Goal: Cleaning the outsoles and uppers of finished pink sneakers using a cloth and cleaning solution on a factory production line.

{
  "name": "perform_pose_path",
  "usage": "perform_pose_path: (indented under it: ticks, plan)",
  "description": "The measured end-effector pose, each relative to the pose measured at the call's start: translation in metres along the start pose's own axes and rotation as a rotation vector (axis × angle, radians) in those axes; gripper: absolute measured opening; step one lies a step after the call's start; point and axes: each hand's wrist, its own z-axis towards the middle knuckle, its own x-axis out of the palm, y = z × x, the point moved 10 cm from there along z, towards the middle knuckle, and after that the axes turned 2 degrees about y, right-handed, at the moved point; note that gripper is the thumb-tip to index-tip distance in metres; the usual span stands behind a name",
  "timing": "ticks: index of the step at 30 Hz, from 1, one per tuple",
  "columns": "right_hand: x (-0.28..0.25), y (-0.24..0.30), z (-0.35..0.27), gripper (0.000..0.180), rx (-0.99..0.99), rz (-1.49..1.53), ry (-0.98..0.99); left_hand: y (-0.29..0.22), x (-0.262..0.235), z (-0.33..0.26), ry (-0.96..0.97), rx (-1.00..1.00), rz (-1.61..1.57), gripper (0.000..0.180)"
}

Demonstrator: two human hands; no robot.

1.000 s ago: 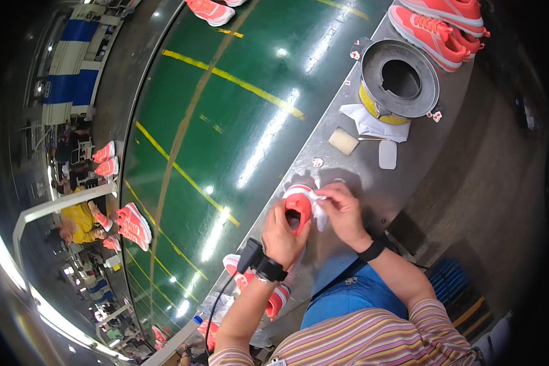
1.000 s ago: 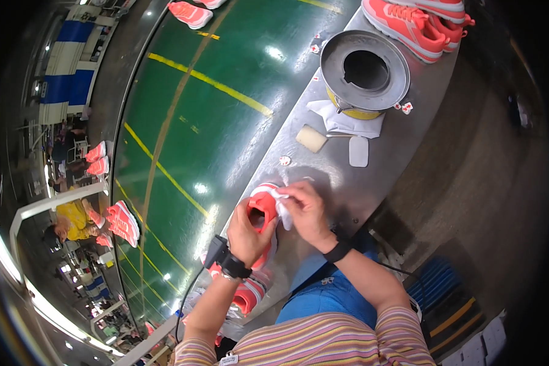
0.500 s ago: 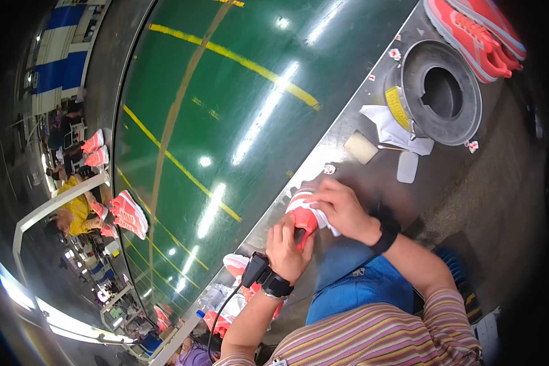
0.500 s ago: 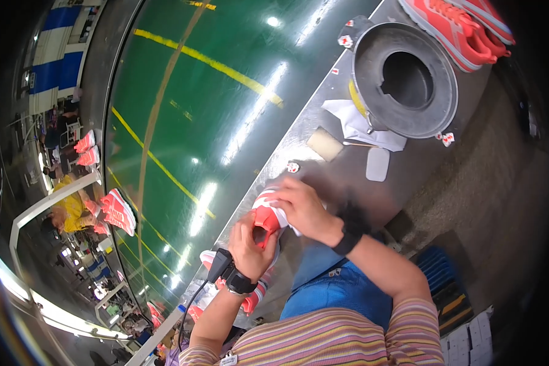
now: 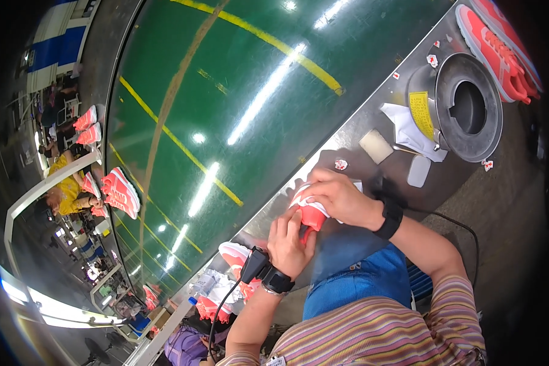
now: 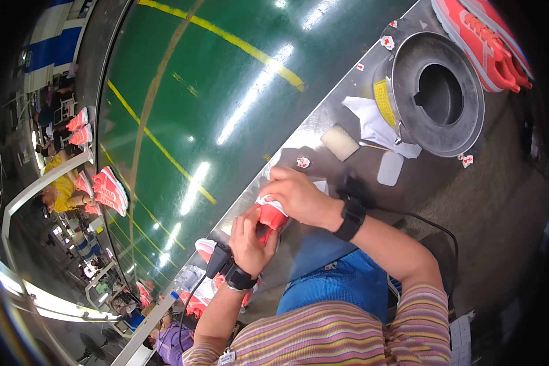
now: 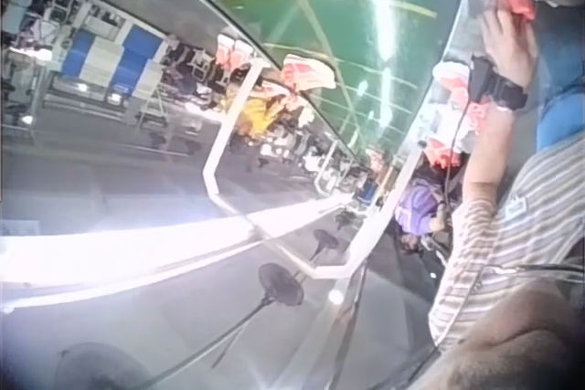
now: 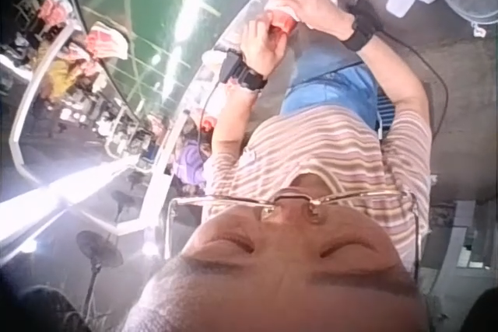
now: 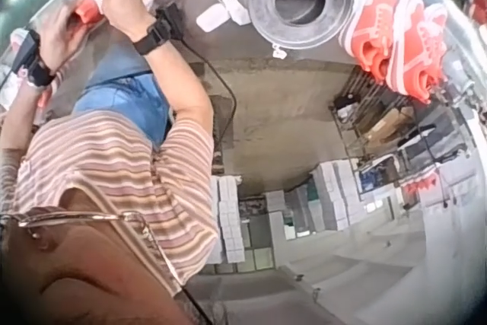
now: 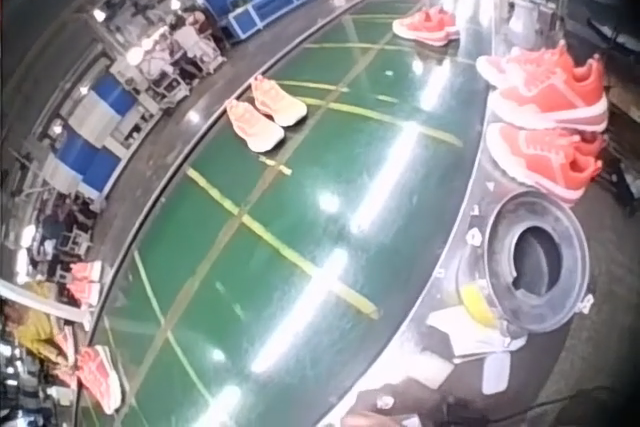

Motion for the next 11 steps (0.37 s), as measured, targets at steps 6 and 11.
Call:
perform_pose_path:
  ticks: [6,11]
  plan:
    - [-0.006,-0.023,-0.086,0.017,0.254,0.068,-0.223,-0.002,0.001,0.002,-0.046,0.019,0.012,0.054]
    - [-0.035,-0.027,-0.098,0.015,0.416,0.182,-0.492,-0.011,0.003,0.004,0.032,0.001,0.095,0.074]
